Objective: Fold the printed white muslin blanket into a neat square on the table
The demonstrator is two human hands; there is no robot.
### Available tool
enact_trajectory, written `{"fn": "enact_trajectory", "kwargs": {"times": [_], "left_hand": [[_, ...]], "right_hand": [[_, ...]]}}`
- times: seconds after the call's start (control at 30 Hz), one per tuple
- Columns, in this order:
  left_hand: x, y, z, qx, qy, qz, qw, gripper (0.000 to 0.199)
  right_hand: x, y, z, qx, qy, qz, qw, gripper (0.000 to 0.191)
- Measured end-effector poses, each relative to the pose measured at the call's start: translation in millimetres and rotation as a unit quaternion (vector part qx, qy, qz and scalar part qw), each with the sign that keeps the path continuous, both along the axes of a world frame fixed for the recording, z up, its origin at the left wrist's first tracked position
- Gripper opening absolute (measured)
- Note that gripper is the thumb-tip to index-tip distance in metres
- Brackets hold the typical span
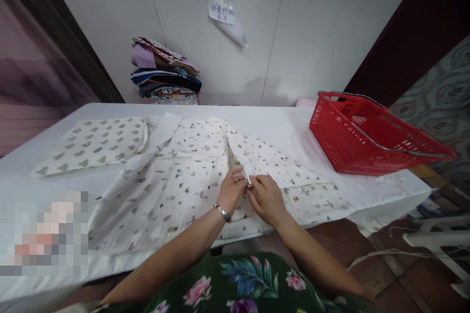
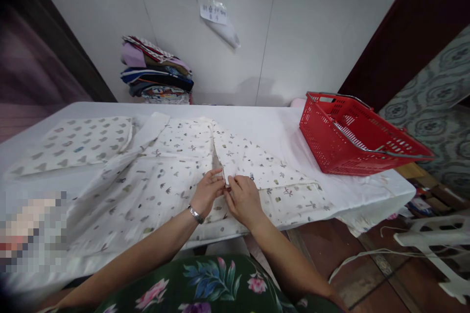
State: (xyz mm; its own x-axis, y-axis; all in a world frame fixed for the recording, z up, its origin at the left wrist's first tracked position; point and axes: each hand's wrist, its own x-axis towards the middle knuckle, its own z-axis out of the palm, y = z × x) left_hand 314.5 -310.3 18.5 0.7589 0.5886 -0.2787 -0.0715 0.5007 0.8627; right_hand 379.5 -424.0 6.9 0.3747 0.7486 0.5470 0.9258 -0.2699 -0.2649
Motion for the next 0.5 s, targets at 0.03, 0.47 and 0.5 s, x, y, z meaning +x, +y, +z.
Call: {"fn": "enact_trajectory", "kwargs": {"times": [0.03, 0.47, 0.5], "left_hand": [[0, 0, 0.2, 0.009, -0.003, 0.000, 1.000, 0.046], [20, 21, -10.1, 0.297, 0.028, -0.065, 0.952, 0.024], [25, 29, -13.6, 0.353, 0.039, -0.054, 0.933, 0.020]], "right_hand": [[0, 0, -0.4, 0.001, 0.002, -0.001, 1.000, 0.038], [42, -14, 26.9, 0.234, 0.319, -0.031, 0.918, 0.023], [47, -17, 32.4, 0.244, 0.328, -0.047, 0.911, 0.024]]}}
